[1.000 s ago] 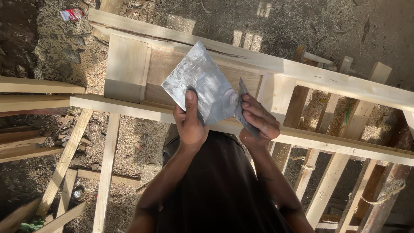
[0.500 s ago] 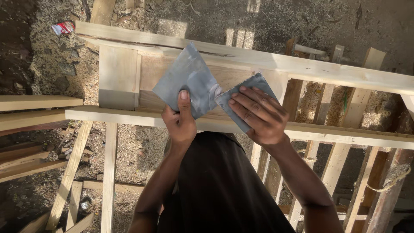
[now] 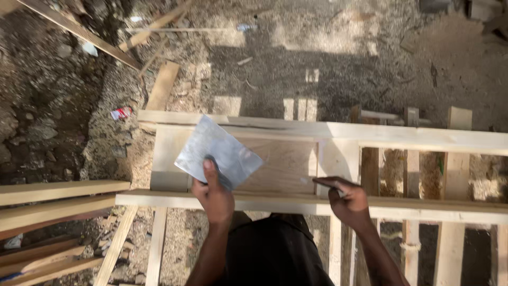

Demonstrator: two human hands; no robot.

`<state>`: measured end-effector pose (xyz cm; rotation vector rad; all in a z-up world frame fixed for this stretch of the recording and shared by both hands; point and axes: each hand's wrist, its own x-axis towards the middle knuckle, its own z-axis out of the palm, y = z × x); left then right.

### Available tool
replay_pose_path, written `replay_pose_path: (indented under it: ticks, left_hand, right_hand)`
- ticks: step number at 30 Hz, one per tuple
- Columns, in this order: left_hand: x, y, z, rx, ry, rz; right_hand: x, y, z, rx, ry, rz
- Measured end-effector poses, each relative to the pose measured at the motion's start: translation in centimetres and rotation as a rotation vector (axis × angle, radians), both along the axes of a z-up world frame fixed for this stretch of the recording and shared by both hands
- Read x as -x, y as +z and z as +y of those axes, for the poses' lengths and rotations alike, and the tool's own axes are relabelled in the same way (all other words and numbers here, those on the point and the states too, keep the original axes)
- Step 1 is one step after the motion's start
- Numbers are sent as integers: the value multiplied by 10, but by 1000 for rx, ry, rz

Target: The person sands a wooden frame with sandpaper, smoothing the surface and edges. The person moves around the frame to reach different sections, using both hands to hold and apply the sandpaper.

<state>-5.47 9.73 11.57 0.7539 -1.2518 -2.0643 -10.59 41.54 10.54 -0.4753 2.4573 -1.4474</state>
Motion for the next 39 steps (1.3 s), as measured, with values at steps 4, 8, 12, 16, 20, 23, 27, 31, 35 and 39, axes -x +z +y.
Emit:
replay_pose_path:
  ticks: [4, 8, 12, 16, 20, 23, 27, 31, 35, 39]
  left_hand:
    - [-6, -3, -52, 79, -47, 198]
    - [-42, 1, -59, 3, 48, 97]
    - [-75, -13, -28, -36, 156, 2]
    - [-100, -17, 33, -268, 371, -46]
    - [-127, -21, 81, -294, 447, -94]
    - [-151, -18, 110, -259, 459, -88]
    - [-151, -11, 118, -221, 522, -67]
    - [-164, -10, 124, -220, 588, -82]
    - [-171, -15, 131, -249, 620, -86]
    - [-181, -22, 146, -271, 676, -61]
  right_hand:
    - [16, -46, 98, 85, -352, -209]
    - [38, -86, 145, 257, -471, -261]
    - [63, -91, 130, -152, -80, -213]
    - [77, -80, 102, -367, 295, -130]
    - [90, -83, 94, -416, 749, 193]
    - [96, -97, 98, -519, 927, 323]
    - [118, -111, 102, -543, 1044, 524]
    - [129, -120, 111, -541, 987, 658]
    - [130, -124, 104, -559, 903, 645]
    - [124, -134, 101, -581, 857, 684]
